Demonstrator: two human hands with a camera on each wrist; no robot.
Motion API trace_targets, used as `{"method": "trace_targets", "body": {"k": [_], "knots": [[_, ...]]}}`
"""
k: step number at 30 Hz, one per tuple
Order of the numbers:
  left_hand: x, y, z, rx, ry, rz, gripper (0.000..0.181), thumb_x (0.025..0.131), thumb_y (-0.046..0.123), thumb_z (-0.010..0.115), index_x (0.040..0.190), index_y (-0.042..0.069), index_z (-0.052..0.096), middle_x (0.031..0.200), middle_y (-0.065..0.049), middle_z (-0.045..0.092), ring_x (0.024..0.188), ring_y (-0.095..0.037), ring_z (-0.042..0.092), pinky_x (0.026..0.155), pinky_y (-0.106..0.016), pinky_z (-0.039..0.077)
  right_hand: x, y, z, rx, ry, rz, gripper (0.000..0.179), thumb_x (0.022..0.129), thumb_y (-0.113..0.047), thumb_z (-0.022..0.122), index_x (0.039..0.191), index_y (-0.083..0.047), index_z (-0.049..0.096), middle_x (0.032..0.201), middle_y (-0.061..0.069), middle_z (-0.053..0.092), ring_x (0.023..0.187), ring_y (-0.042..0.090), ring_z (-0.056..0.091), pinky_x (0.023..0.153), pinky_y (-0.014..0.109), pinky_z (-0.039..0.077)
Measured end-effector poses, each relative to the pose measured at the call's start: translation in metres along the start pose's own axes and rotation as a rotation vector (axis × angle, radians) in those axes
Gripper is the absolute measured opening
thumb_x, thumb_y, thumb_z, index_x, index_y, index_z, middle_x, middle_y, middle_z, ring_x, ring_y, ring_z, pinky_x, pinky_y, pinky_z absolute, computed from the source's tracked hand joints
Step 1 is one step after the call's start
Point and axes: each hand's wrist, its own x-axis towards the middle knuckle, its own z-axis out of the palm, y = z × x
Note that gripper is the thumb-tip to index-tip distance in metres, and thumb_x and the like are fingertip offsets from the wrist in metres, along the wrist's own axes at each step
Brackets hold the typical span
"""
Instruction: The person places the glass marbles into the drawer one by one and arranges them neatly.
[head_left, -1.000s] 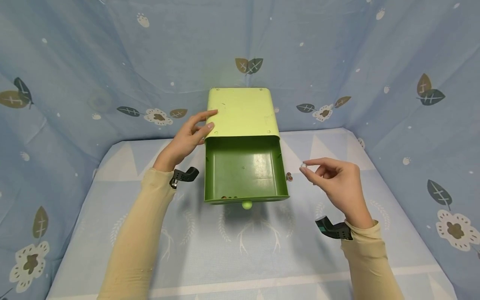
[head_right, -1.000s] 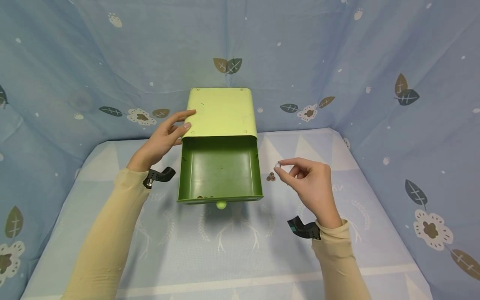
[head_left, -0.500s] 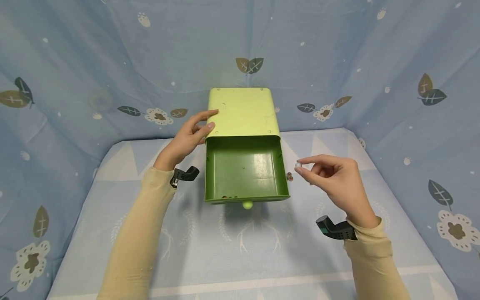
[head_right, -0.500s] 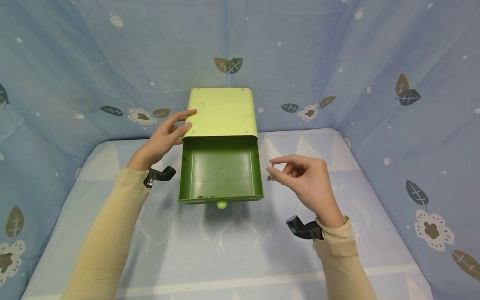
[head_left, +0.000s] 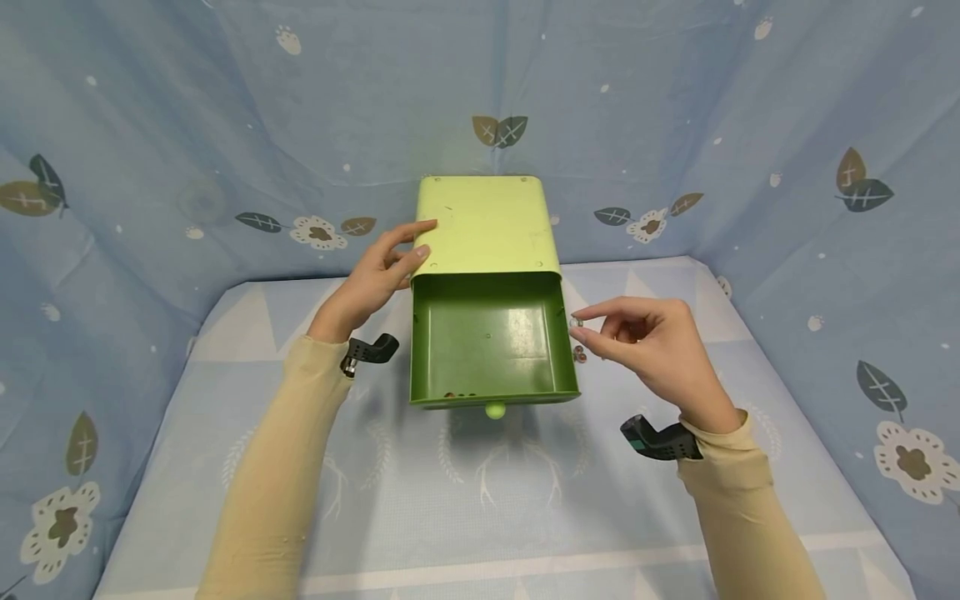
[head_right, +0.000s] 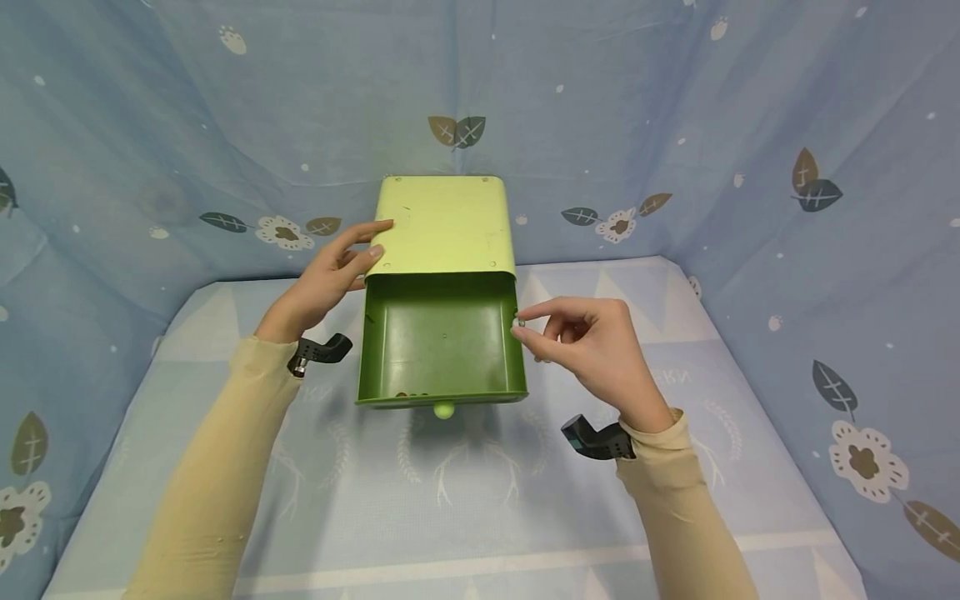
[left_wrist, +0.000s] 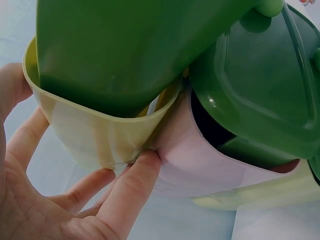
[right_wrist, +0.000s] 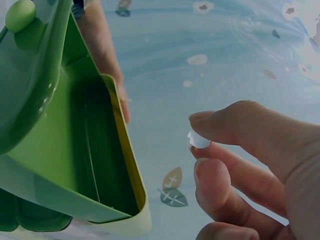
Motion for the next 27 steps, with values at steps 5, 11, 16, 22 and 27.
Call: {"method": "trace_targets", "body": {"k": [5,11,16,22,27], "knots": [[0.001,-0.001,-0.001,0.003,-0.004,-0.004,0.053,0.115,0.045,0.058,0.167,0.038,0.047,0.171,-0.003,0.027,0.140,-0.032,0.049,0.118,-0.066,0.040,0.006,0.000,0.001,0.019,-0.024,-0.030,0.017,0.094,-0.008,0.090,0.108,-0.017,0.088,0.070,0.006,0.067,0.057,0.020,0.051,0.053,0.028,0.041],[0.001,-0.002,-0.002,0.001,0.002,-0.008,0.053,0.115,0.046,0.058,0.166,0.038,0.048,0.171,-0.003,0.028,0.139,-0.032,0.049,0.118,-0.066,0.040,0.012,-0.001,0.003,0.040,-0.054,-0.062,0.018,0.095,-0.007,0.089,0.109,-0.017,0.088,0.069,0.005,0.068,0.054,0.021,0.055,0.051,0.028,0.041],[0.001,-0.001,0.000,-0.003,0.001,-0.007,0.053,0.115,0.046,0.058,0.166,0.038,0.048,0.171,-0.003,0.028,0.138,-0.032,0.049,0.118,-0.066,0.040,0.017,-0.004,0.006,0.042,-0.073,-0.074,0.017,0.096,-0.007,0.088,0.110,-0.016,0.087,0.068,0.003,0.069,0.052,0.022,0.057,0.050,0.028,0.039],[0.001,-0.002,0.000,-0.002,0.002,-0.008,0.052,0.115,0.046,0.058,0.166,0.039,0.048,0.170,-0.002,0.028,0.138,-0.031,0.049,0.117,-0.066,0.040,0.026,-0.008,0.010,0.030,-0.098,-0.099,0.016,0.096,-0.007,0.086,0.109,-0.015,0.087,0.066,0.001,0.068,0.050,0.021,0.051,0.049,0.027,0.036],[0.000,-0.003,-0.001,-0.001,-0.001,-0.013,0.053,0.115,0.044,0.057,0.167,0.038,0.047,0.171,-0.002,0.027,0.141,-0.032,0.048,0.119,-0.067,0.039,0.031,-0.009,0.015,0.035,-0.132,-0.118,0.015,0.097,-0.006,0.085,0.110,-0.015,0.087,0.065,0.000,0.067,0.048,0.023,0.054,0.047,0.028,0.039]]}}
